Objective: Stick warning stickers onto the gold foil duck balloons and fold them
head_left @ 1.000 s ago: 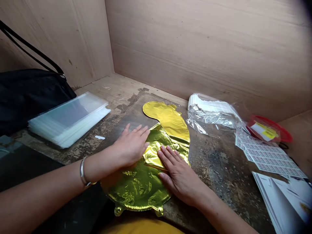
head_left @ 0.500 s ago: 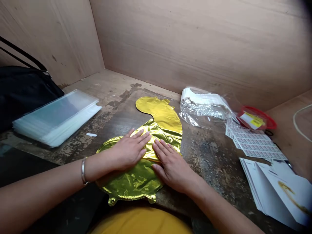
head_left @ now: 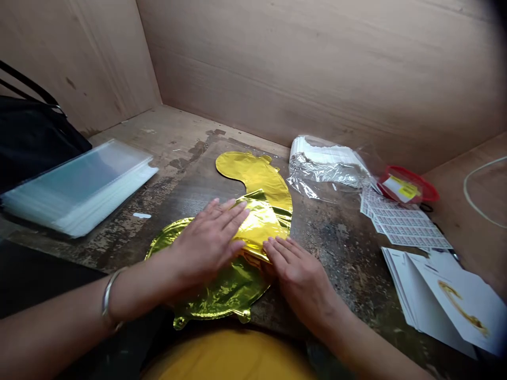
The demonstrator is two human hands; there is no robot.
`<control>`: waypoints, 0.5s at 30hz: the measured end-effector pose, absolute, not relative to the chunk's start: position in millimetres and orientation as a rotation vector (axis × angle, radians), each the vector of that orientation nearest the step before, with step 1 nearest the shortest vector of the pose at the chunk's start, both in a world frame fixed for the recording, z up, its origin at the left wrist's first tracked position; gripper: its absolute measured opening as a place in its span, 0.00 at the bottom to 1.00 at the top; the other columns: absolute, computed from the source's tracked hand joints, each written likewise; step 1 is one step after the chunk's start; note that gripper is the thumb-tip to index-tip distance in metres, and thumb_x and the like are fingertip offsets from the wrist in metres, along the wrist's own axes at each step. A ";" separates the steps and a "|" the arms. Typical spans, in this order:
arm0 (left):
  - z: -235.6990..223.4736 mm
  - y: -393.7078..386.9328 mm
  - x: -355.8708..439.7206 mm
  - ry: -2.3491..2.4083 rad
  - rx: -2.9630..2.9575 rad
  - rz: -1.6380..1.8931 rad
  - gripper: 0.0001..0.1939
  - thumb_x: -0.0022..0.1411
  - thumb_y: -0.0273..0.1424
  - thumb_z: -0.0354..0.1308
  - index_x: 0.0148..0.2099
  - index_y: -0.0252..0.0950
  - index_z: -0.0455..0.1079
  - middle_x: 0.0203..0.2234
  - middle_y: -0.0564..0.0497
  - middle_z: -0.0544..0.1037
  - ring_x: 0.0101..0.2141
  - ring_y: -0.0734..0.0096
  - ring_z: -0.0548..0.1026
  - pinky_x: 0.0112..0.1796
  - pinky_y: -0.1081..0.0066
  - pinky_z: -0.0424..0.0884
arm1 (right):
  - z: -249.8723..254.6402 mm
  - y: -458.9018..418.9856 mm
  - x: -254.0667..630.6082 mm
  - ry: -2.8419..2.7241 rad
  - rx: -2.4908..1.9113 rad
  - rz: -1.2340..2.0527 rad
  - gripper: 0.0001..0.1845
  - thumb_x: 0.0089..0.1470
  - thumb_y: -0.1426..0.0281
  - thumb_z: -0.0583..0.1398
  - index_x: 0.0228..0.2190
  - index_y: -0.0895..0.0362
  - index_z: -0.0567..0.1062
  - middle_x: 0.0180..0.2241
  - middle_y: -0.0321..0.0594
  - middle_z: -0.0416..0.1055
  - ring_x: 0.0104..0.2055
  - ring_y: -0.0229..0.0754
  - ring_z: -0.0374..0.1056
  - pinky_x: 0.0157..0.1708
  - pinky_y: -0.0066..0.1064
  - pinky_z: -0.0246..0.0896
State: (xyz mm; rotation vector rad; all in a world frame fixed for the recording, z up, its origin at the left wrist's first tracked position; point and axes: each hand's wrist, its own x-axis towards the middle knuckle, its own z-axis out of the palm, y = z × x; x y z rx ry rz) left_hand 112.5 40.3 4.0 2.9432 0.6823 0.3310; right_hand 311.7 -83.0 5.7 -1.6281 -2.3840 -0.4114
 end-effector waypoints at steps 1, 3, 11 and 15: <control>7.5 30.4 114.0 0.620 2.979 0.496 0.25 0.71 0.36 0.48 0.65 0.30 0.58 0.62 0.39 0.65 0.61 0.53 0.62 0.60 0.52 0.58 | 5.6 -88.1 302.5 -2.366 -1.682 -0.448 0.17 0.57 0.83 0.53 0.45 0.72 0.77 0.46 0.58 0.77 0.47 0.54 0.75 0.49 0.44 0.72; 8.8 12.3 118.2 0.425 3.017 0.693 0.17 0.69 0.29 0.50 0.57 0.29 0.67 0.50 0.39 0.76 0.51 0.55 0.72 0.52 0.57 0.69 | 3.3 -96.8 284.3 -2.340 -1.759 -0.459 0.17 0.55 0.84 0.53 0.43 0.73 0.77 0.43 0.59 0.78 0.43 0.54 0.77 0.47 0.44 0.73; -17.1 5.9 108.7 0.176 2.874 0.570 0.09 0.65 0.24 0.52 0.32 0.33 0.69 0.26 0.48 0.73 0.28 0.66 0.70 0.32 0.67 0.73 | 18.6 -114.0 299.0 -2.309 -1.639 0.165 0.31 0.53 0.71 0.64 0.58 0.64 0.67 0.59 0.51 0.67 0.62 0.53 0.61 0.61 0.45 0.59; -18.6 8.2 96.2 0.229 2.751 0.537 0.07 0.67 0.28 0.53 0.39 0.32 0.71 0.32 0.46 0.75 0.35 0.65 0.73 0.37 0.68 0.73 | 14.8 -114.7 328.9 -2.185 -1.582 0.537 0.43 0.47 0.57 0.69 0.60 0.58 0.64 0.62 0.49 0.63 0.66 0.52 0.53 0.63 0.48 0.54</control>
